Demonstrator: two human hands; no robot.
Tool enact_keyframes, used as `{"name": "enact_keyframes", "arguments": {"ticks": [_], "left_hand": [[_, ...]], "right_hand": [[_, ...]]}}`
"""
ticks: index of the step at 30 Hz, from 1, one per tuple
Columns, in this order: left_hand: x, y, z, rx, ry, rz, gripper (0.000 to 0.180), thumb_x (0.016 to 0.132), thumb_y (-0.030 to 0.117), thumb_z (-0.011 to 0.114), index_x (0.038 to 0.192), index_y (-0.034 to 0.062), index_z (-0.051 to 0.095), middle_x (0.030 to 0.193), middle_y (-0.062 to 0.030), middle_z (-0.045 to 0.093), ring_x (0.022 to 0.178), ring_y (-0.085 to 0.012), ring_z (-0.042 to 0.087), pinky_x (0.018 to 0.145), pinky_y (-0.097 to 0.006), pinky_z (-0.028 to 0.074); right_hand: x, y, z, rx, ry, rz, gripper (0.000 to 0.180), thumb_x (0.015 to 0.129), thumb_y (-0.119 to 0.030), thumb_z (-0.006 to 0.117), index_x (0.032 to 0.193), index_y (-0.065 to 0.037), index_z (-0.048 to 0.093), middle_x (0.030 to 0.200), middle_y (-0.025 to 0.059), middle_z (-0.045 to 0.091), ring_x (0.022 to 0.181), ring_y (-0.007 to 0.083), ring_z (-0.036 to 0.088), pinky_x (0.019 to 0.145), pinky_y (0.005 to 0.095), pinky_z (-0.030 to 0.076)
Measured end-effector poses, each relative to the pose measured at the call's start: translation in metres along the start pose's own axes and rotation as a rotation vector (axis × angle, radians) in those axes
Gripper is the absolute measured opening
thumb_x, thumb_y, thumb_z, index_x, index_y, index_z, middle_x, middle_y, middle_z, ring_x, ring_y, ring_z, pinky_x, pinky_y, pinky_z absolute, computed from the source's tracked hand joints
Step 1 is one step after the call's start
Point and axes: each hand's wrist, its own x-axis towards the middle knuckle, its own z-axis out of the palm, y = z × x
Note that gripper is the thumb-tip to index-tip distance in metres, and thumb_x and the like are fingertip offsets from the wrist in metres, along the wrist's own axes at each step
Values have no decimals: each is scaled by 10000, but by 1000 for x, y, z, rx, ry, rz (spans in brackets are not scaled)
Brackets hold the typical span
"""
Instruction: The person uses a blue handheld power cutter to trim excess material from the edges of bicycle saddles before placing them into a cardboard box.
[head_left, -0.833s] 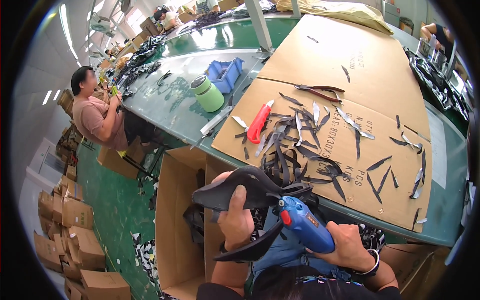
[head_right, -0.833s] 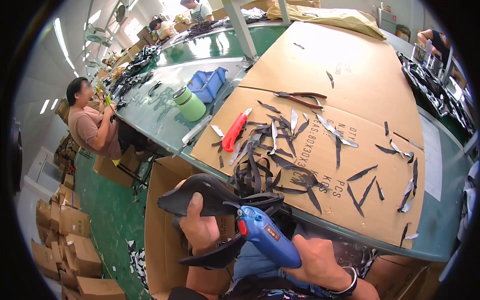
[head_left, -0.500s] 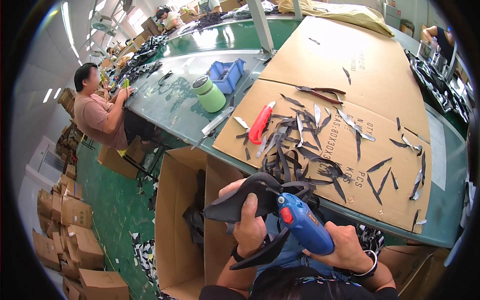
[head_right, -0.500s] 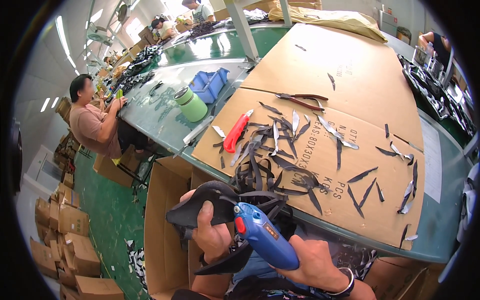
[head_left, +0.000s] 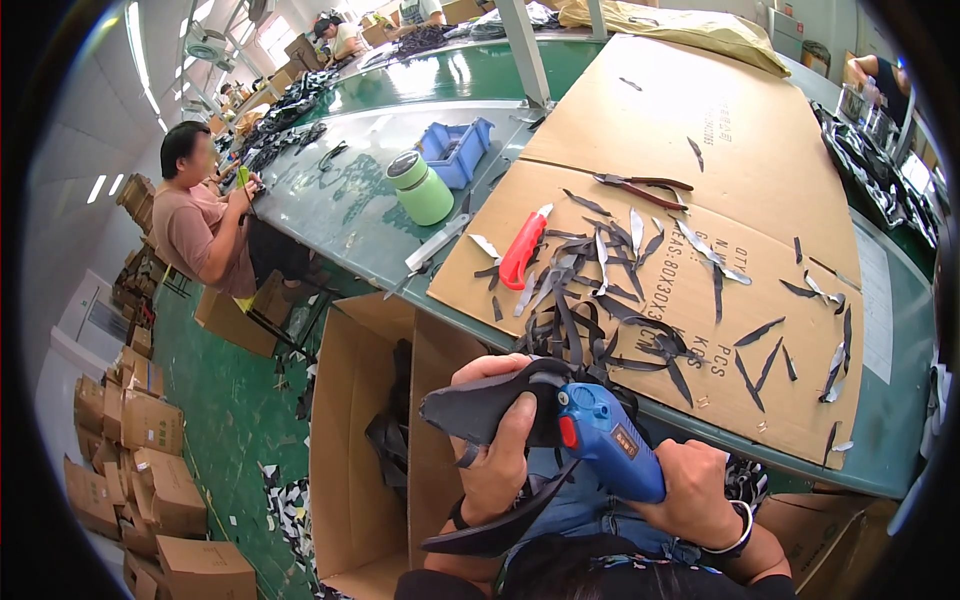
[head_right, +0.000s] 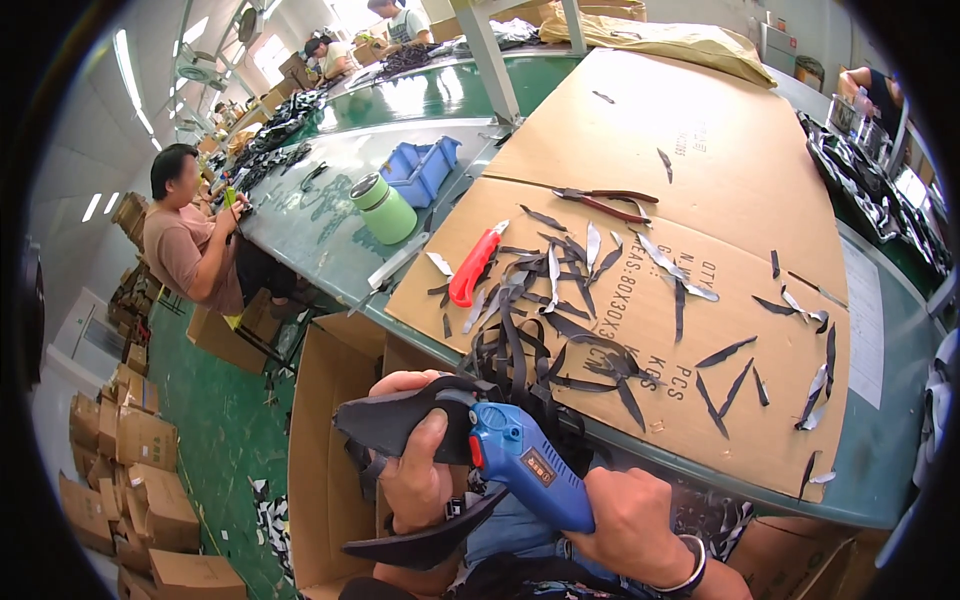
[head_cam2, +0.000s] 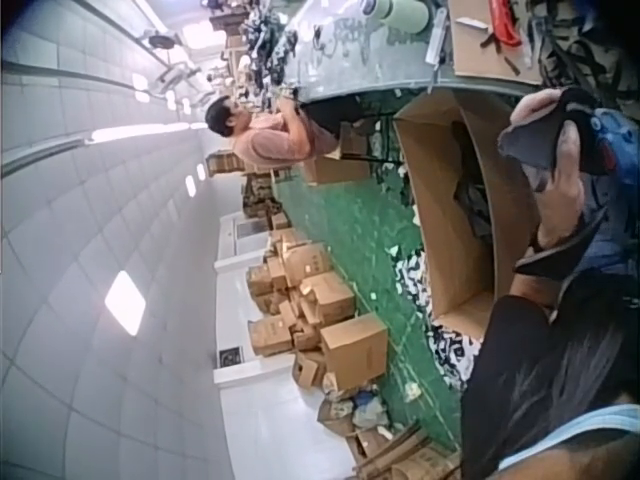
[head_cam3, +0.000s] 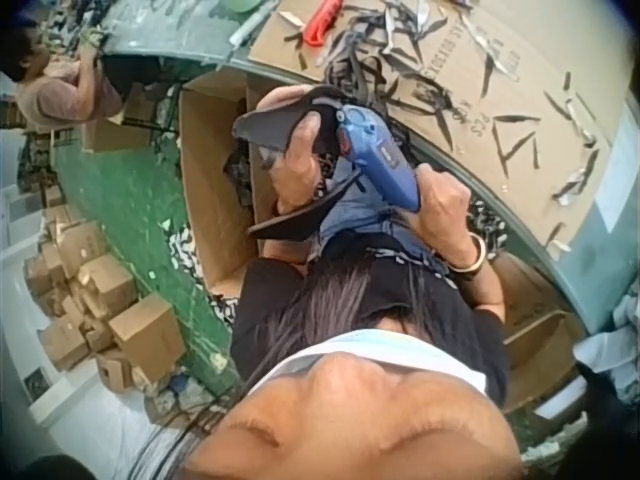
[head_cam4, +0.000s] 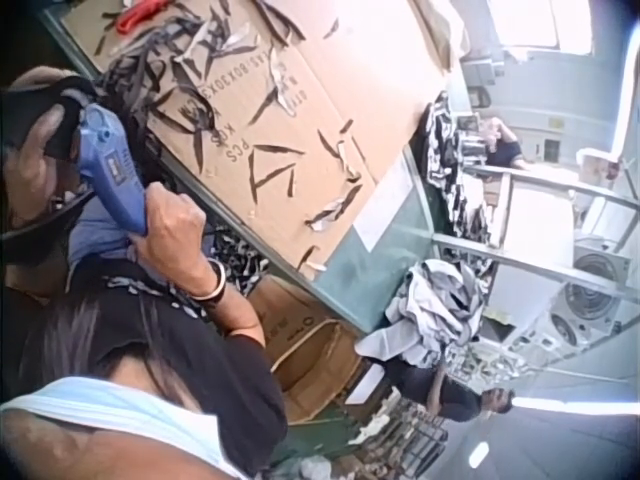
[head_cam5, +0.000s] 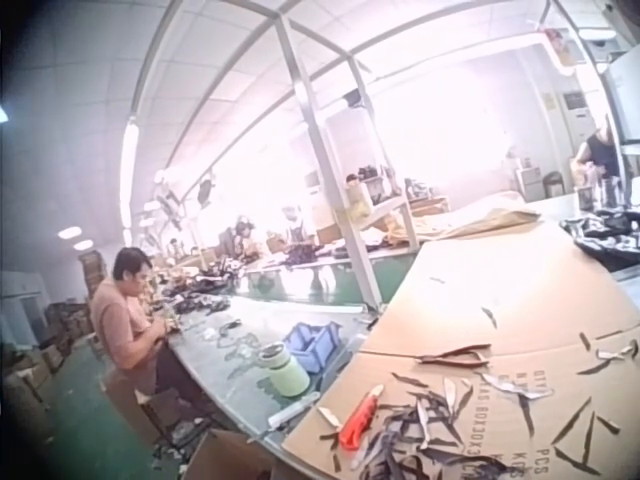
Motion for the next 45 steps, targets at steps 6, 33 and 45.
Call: {"name": "enact_keyframes", "arguments": {"ticks": [6,33,45], "left_hand": [[1,9,-3,180,-125,-126,305,834,-65,516,1130,-2,470,1071,-96,564,968,-122,545,862,-256,439],[0,-21,1,222,-1111,-596,448,890,153,559,1277,24,375,1204,-89,502,1097,-173,470,943,-293,363],[-31,-28,22,-386,38,-433,419,892,327,513,1228,89,434,1137,-144,560,1062,-256,563,823,-391,507]], "right_hand": [[-1,1,0,-67,10,-30,330,555,-179,744,670,-63,456,580,96,473,496,290,492,504,355,380],[41,17,-23,596,77,160,360,716,-176,745,966,-20,538,722,89,577,599,218,593,574,306,458],[25,24,-9,413,218,342,518,656,-378,807,896,-9,534,639,115,578,581,289,604,551,352,474]]}}
